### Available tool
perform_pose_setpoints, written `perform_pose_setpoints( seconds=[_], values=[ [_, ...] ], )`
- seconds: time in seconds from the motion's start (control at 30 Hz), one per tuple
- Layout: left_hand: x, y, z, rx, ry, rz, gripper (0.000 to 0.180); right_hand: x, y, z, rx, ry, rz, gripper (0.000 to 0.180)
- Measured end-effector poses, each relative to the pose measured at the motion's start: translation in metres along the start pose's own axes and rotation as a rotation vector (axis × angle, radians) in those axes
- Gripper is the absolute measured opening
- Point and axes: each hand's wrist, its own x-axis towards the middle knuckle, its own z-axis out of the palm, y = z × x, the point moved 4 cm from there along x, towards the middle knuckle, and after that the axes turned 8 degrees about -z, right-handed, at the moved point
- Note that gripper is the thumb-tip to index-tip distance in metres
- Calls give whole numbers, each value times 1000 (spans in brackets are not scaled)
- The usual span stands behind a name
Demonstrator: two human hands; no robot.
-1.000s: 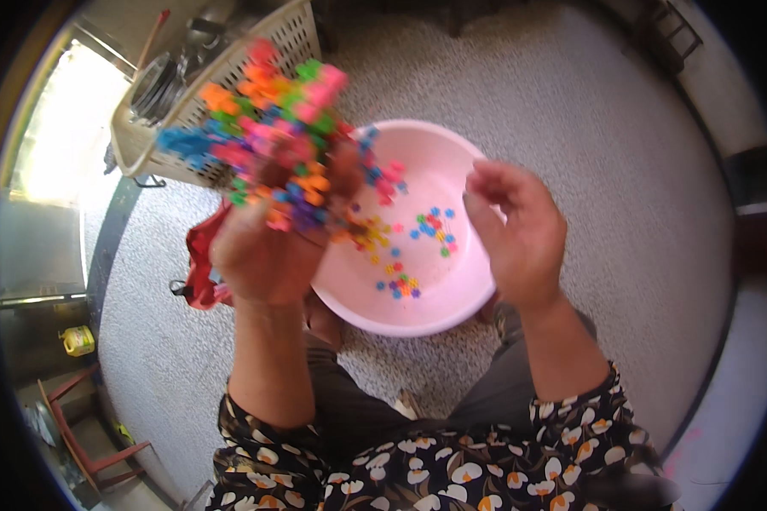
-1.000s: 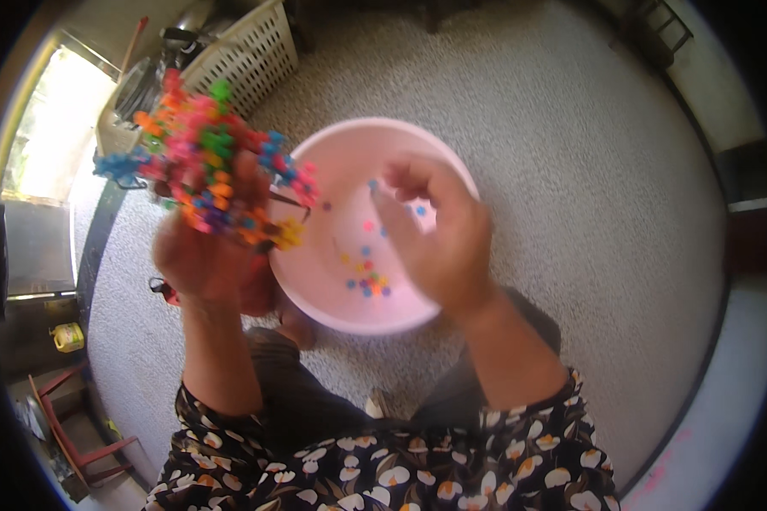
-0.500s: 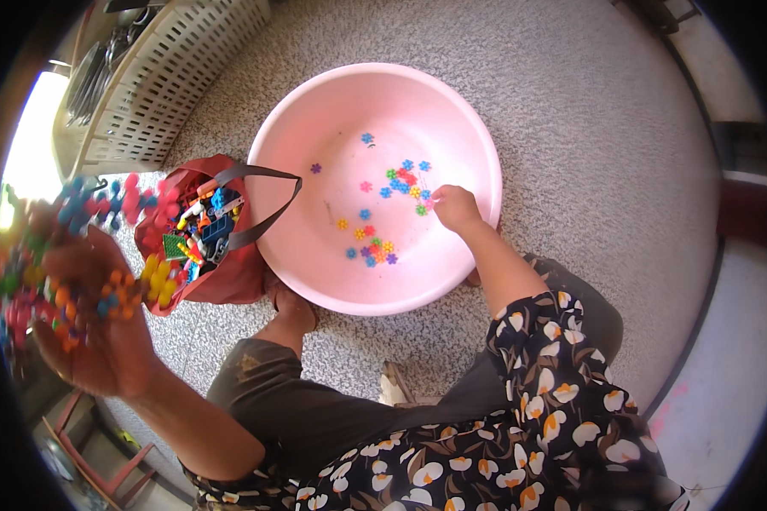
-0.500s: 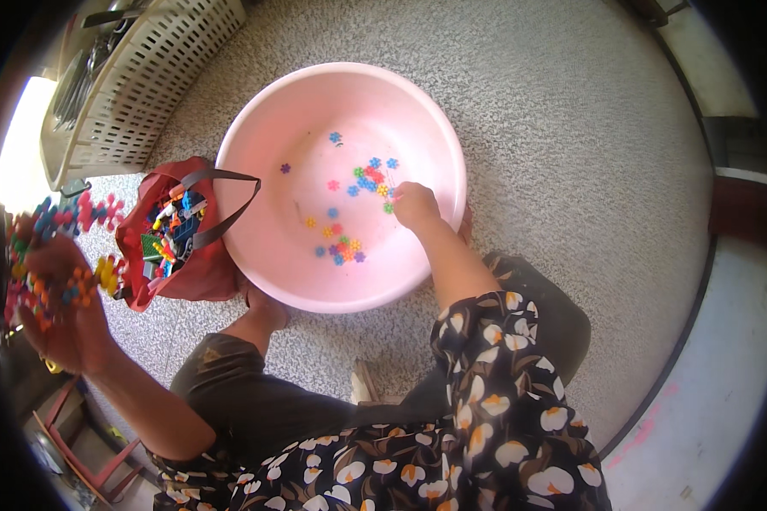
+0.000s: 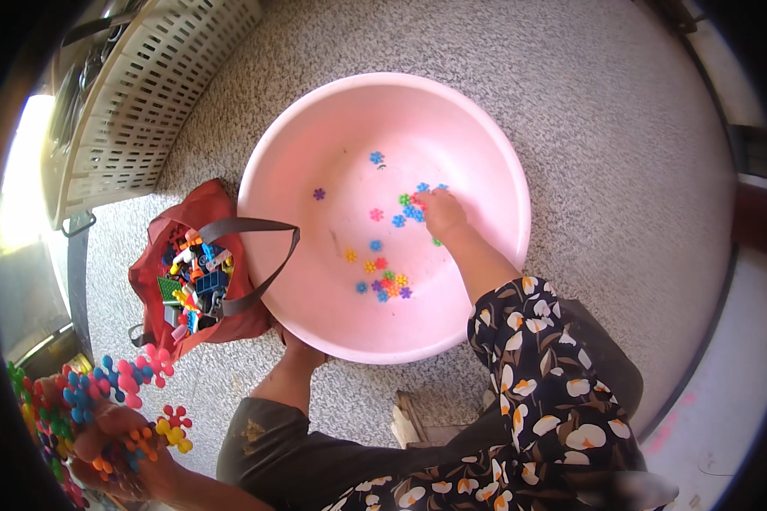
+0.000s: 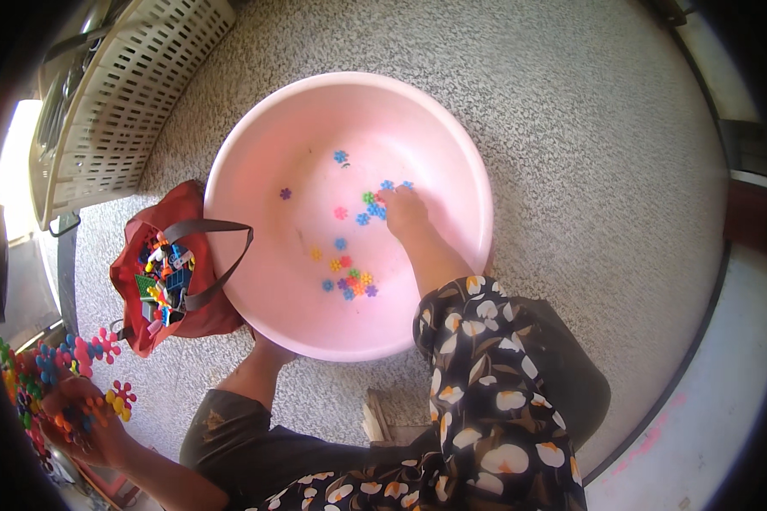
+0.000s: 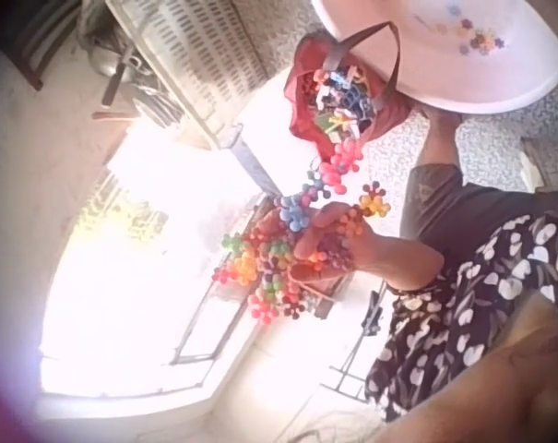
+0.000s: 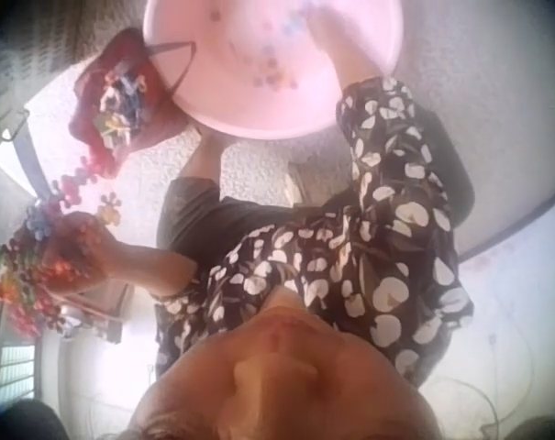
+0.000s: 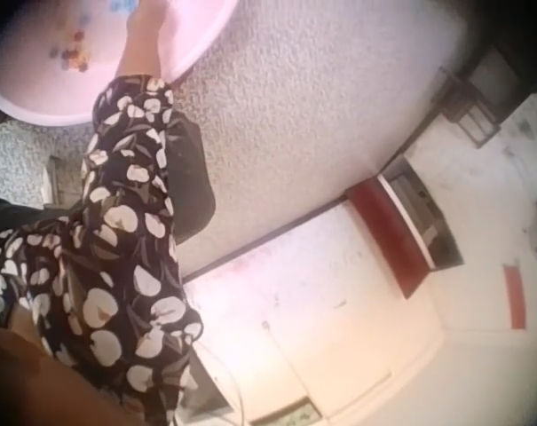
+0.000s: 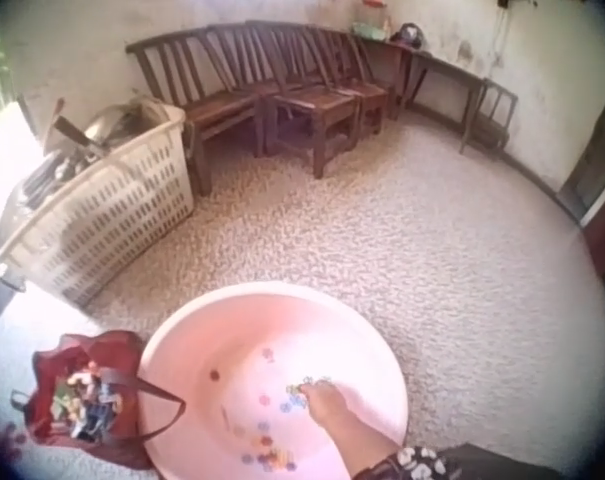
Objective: Connecting colorful interlocking plastic toy pieces together.
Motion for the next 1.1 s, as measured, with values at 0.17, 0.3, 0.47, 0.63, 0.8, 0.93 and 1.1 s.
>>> perform_pose_setpoints(
  seconds=[0.17,0.3,0.47,0.63,0.8,0.93,1.1],
  values=[
    [5,-9,-1,-100,-126,-220,22,-4,-1,8,-15,76,-10,22],
    [12,-25,5,-149,-89,-184,35,-21,-4,19,-98,-113,-38,17],
    [1,-11,9,-83,-26,-169,54,-32,-34,25,43,-124,25,23],
    [-6,-14,-9,-86,-48,-154,56,-43,-41,19,-91,-128,-22,32],
    [5,-23,14,-134,-55,-93,57,-44,-41,33,-148,-245,-22,36],
    [5,-23,-1,-77,-102,-274,48,-52,-38,33,-72,-117,-69,30],
    [4,-26,11,-108,-14,-140,41,-50,-51,39,-84,-147,-159,23]
  ],
)
